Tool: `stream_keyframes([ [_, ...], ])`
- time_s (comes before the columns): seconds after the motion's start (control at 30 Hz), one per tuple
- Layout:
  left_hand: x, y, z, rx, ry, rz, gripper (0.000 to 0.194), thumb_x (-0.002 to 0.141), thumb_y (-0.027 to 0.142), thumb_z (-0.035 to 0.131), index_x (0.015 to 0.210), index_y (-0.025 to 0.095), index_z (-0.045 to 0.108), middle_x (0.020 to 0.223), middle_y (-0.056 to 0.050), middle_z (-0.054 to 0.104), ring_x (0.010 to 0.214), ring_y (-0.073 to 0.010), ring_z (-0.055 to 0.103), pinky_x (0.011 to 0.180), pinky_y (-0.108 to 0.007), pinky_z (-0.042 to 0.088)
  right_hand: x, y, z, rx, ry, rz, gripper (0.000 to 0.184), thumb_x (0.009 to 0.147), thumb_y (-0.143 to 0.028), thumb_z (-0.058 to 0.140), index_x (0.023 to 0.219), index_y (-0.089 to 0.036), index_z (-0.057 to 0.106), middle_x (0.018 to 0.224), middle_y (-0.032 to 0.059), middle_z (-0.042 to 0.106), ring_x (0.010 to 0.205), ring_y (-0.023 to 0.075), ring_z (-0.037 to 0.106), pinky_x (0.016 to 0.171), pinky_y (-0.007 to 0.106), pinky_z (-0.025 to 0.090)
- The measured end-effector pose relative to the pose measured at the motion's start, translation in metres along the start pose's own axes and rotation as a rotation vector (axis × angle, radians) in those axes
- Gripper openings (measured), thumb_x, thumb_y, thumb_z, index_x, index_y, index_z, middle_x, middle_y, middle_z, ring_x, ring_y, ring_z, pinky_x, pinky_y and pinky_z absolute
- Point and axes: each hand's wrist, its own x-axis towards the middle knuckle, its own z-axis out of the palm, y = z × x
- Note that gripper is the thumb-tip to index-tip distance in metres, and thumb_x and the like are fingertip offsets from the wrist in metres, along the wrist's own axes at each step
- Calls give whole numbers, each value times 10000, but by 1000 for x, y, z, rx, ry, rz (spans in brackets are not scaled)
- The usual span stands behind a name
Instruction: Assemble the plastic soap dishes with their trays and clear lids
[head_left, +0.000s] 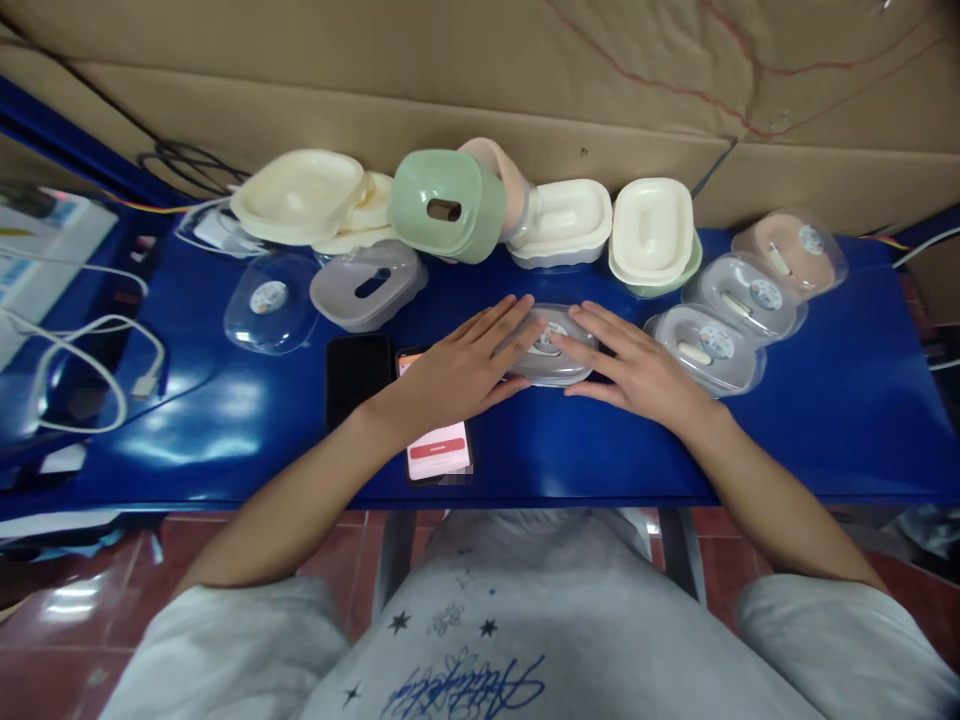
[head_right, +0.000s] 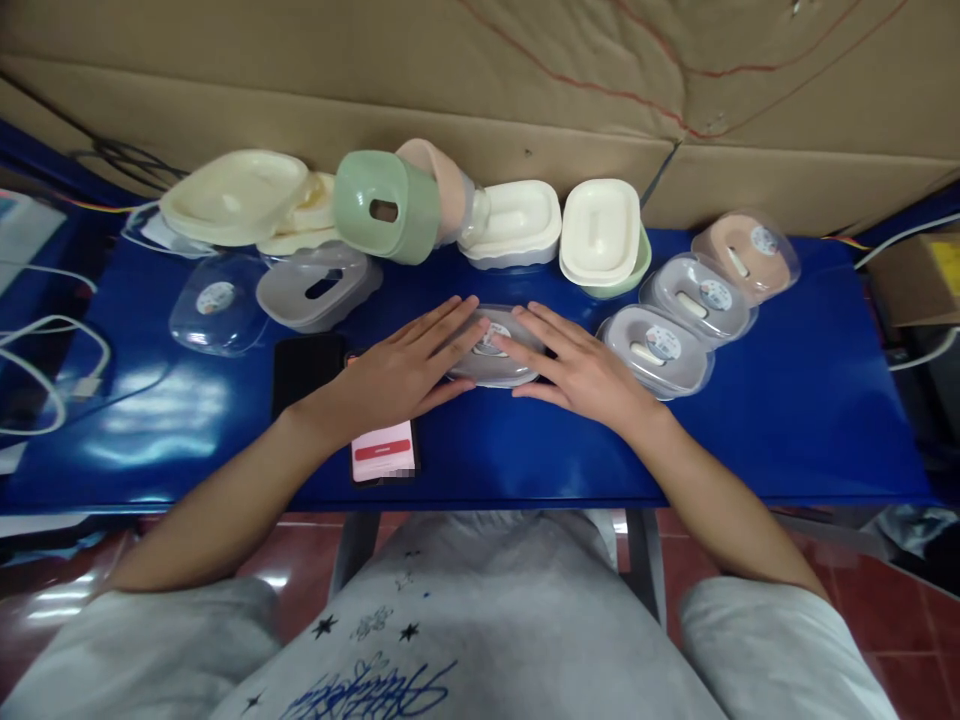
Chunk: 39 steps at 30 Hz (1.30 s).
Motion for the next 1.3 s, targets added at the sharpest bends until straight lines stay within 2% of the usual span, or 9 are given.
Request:
stream_keyframes([
  [0.27, 0, 6, 0, 69, 26, 8, 652, 1136, 410, 553, 1678, 93, 376, 1747, -290, 351, 1647, -407, 358, 1303, -577, 426, -4, -4, 4, -96, 45, -17, 965, 1001, -350, 773, 1774, -351, 196, 1754, 143, 422, 1621, 351, 419, 1279, 568, 492],
  [0.43, 1, 2, 6, 95, 77, 26, 650, 1122, 425, 587, 1659, 105, 411, 1724, -302, 385, 1631, -419, 388, 1271, -590, 464, -6, 0, 9, -5, 82, -7, 982, 1014, -316, 757, 1777, -366, 141, 1771, 129, 392, 1628, 324, 409, 1294, 558, 478],
  [0.63, 1, -2, 7, 41, 83, 37, 630, 1130, 420, 569, 1670, 141, 405, 1738, -283, 375, 1650, -398, 356, 1284, -596, 450, -4, 1, 11, 60, 105, -2, 963, 1013, -310, 763, 1772, -380, 175, 1788, 120, 365, 1638, 333, 393, 1301, 587, 462],
  [0.83, 0, -3, 6, -3, 88, 21, 645, 1128, 430, 574, 1691, 179, 385, 1754, -260, 359, 1659, -393, 342, 1287, -608, 442, -4, 0, 21, 158, 95, 107, 967, 1000, -369, 780, 1766, -413, 191, 1849, 77, 195, 1659, 354, 343, 1321, 603, 419],
  [0.93, 1, -2, -2, 13, 114, 57, 627, 1128, 465, 570, 1668, 182, 425, 1726, -247, 420, 1618, -385, 426, 1257, -578, 483, -2, -6, 18, 127, 110, 117, 951, 1024, -369, 753, 1758, -467, 157, 1854, 30, 181, 1635, 343, 395, 1301, 581, 459],
  [1.03, 1, 0, -15, 44, 225, 26, 510, 1129, 445, 577, 1578, 204, 538, 1605, -200, 581, 1481, -342, 592, 1174, -519, 552, -5, -17, -5, 26, 125, 111, 940, 1030, -315, 745, 1759, -465, 172, 1857, 16, 152, 1620, 342, 424, 1309, 544, 462],
  [1.17, 1, -4, -28, 149, 319, -184, 306, 1103, 312, 579, 1361, 194, 693, 1369, -164, 717, 1279, -344, 698, 1058, -516, 574, -43, -26, -49, -161, 286, 270, 914, 953, -355, 835, 1720, -464, 351, 1807, -2, 330, 1570, 337, 504, 1320, 516, 456],
  [1.23, 1, -8, -29, 190, 286, -235, 264, 1096, 273, 563, 1293, 193, 720, 1351, -160, 717, 1261, -353, 699, 1034, -512, 573, -82, -23, -67, -313, 464, 411, 902, 869, -494, 894, 1660, -498, 462, 1733, 2, 473, 1514, 379, 564, 1266, 561, 496],
  [1.3, 2, -10, -27, 189, 253, -248, 249, 1095, 256, 557, 1267, 201, 727, 1395, -159, 692, 1269, -350, 694, 1028, -501, 577, -129, -19, -77, -401, 641, 500, 995, 734, -707, 906, 1624, -455, 538, 1661, 93, 567, 1496, 468, 554, 1216, 636, 488],
])
